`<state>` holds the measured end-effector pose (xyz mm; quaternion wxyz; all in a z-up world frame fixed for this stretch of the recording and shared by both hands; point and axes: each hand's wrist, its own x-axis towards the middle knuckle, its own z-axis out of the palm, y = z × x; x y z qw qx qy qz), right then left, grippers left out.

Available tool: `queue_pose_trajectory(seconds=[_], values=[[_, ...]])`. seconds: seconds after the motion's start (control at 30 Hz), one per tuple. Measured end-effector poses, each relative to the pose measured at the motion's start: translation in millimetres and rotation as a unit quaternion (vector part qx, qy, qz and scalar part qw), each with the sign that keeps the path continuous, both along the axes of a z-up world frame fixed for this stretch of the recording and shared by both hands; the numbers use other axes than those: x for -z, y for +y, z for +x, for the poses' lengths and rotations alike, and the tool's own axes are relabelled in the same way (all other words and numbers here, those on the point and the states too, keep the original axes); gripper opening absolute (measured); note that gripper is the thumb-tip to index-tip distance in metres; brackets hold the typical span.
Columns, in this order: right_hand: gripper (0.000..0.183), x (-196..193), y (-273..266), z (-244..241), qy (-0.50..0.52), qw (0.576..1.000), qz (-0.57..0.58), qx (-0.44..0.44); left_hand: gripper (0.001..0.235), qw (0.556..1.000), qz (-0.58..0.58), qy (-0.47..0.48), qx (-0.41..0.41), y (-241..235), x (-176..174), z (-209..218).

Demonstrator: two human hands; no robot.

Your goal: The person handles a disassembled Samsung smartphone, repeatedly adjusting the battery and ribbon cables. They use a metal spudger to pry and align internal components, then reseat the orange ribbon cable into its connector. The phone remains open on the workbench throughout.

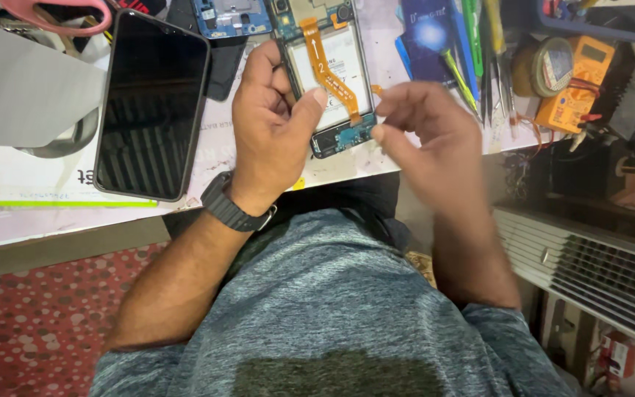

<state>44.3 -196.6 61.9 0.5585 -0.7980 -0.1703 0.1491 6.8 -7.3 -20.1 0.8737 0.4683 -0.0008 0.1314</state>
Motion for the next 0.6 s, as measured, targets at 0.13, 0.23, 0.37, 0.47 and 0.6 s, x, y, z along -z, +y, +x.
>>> queue_pose_trajectory(seconds=[0.13,0.23,0.37,0.47,0.6], values=[[0.036,6.5,-14.6,4.9,0.102,0.992,0.073,-0.008,0.035,1.000,-0.005,-0.019,0.016,-0.4,3.4,0.4],[0.034,12.5,-17.1,5.6,0.109,0.989,0.098,-0.017,0.035,0.999,-0.019,-0.023,0.018,1.3,2.9,0.3],[0.037,19.9,-15.5,11.3,0.168,0.972,0.161,-0.003,0.041,0.998,-0.022,-0.030,0.047,2.2,0.3,1.9],[0.039,25.4,-12.1,20.4,0.249,0.939,0.232,-0.037,0.051,0.997,0.026,-0.015,0.070,3.2,-2.0,2.2],[0.037,35.5,-6.6,23.8,0.248,0.937,0.244,-0.031,0.055,0.991,0.108,-0.021,0.073,2.9,-7.6,2.1]])
